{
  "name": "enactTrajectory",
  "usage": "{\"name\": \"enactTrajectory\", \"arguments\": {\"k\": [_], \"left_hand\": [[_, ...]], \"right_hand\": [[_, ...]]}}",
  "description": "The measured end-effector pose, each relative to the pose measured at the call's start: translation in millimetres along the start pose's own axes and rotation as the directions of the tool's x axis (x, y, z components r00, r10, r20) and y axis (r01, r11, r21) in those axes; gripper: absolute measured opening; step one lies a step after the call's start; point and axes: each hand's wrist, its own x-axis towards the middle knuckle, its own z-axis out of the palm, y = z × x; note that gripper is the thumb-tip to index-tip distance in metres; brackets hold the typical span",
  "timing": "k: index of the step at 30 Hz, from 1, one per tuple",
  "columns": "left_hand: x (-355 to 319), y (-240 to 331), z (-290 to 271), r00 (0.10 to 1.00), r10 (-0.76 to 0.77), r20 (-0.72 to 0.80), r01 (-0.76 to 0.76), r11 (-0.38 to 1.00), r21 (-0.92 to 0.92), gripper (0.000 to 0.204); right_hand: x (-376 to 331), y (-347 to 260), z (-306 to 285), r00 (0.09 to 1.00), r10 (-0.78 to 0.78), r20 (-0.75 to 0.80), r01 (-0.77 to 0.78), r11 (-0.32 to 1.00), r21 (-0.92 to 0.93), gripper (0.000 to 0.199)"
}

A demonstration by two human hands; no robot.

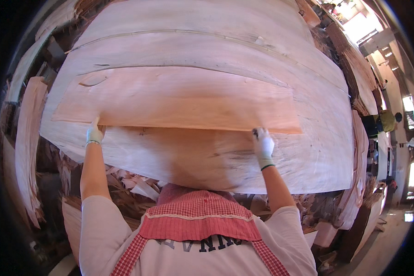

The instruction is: The person prepares wood veneer by hand and using a tool, moving large sheets of veneer, smoothing them on a work surface, and applying tape to secure or mark specific areas.

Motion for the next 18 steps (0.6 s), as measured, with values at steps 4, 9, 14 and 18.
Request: {"name": "enactTrajectory", "arguments": {"k": [4,9,14,18], "left_hand": [[23,-32,-12,0.983,0.049,-0.175,-0.018,0.984,0.178,0.023],[46,12,-145,0.937,0.218,-0.274,-0.053,0.863,0.503,0.024],[-24,-35,28,0.198,0.967,0.16,0.14,-0.189,0.972,0.052],[-80,-45,163,0.683,0.394,0.615,-0.593,-0.194,0.782,0.018]], "right_hand": [[-23,4,13,0.998,-0.012,0.068,0.005,0.994,0.107,0.015],[-12,-17,28,0.973,-0.137,0.184,0.071,0.942,0.328,0.021],[8,-29,-19,0.741,0.288,0.607,-0.605,0.679,0.417,0.021],[31,-66,7,0.719,0.239,0.652,-0.611,0.665,0.43,0.022]]}}
